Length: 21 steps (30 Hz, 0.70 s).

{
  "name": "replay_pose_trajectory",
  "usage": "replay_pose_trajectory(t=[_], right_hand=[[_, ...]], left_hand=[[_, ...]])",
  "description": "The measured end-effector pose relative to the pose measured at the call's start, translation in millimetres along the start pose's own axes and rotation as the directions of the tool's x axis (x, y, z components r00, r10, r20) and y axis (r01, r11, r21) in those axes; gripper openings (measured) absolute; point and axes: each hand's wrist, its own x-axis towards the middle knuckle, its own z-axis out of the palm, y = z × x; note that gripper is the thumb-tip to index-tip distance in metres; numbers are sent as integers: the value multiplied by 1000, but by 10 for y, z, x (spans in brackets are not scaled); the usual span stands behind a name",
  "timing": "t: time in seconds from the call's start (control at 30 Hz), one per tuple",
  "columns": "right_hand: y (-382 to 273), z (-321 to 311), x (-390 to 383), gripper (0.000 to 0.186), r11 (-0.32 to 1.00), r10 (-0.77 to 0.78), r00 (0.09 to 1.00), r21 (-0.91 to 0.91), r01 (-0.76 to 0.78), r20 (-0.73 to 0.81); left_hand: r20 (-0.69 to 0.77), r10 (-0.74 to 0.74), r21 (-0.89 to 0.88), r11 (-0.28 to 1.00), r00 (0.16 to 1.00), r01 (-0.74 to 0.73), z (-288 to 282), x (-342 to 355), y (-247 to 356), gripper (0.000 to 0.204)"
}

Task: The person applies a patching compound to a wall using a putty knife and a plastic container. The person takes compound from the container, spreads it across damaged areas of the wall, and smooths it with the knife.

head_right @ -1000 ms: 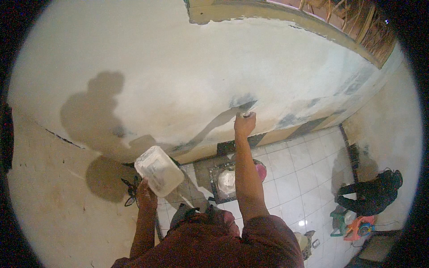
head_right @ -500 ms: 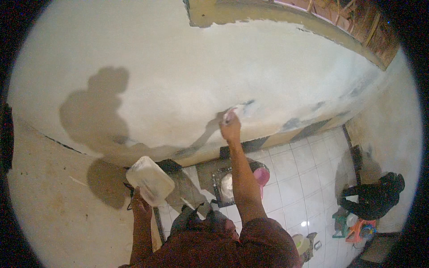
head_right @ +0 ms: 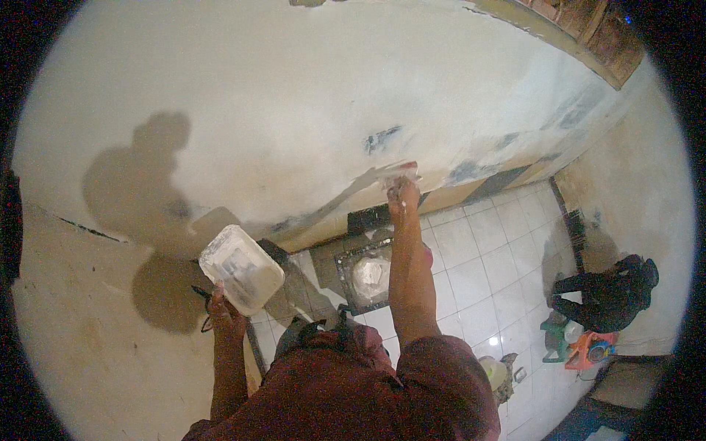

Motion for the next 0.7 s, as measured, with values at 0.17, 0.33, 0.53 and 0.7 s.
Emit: replay_pose_trajectory(t=[0.17,0.33,0.53,0.7], right_hand=[[-182,636,20,12,997,-75,997,27,75,26],[-427,955,-114,13,878,-346,916,-274,392,202],[-293,1193,-284,22,709,-425,846,-461,533,323],[475,1718,-870,40,-99,-455,738,-852,514,498]], left_hand=[[-133,80,16,997,988,-79,-75,-148,14,49],[-182,82,-5,996,980,-84,-154,-264,37,53],[-194,101,-5,995,976,-104,-95,-294,62,53],[-154,63,-12,998,986,-66,-208,-303,58,52]])
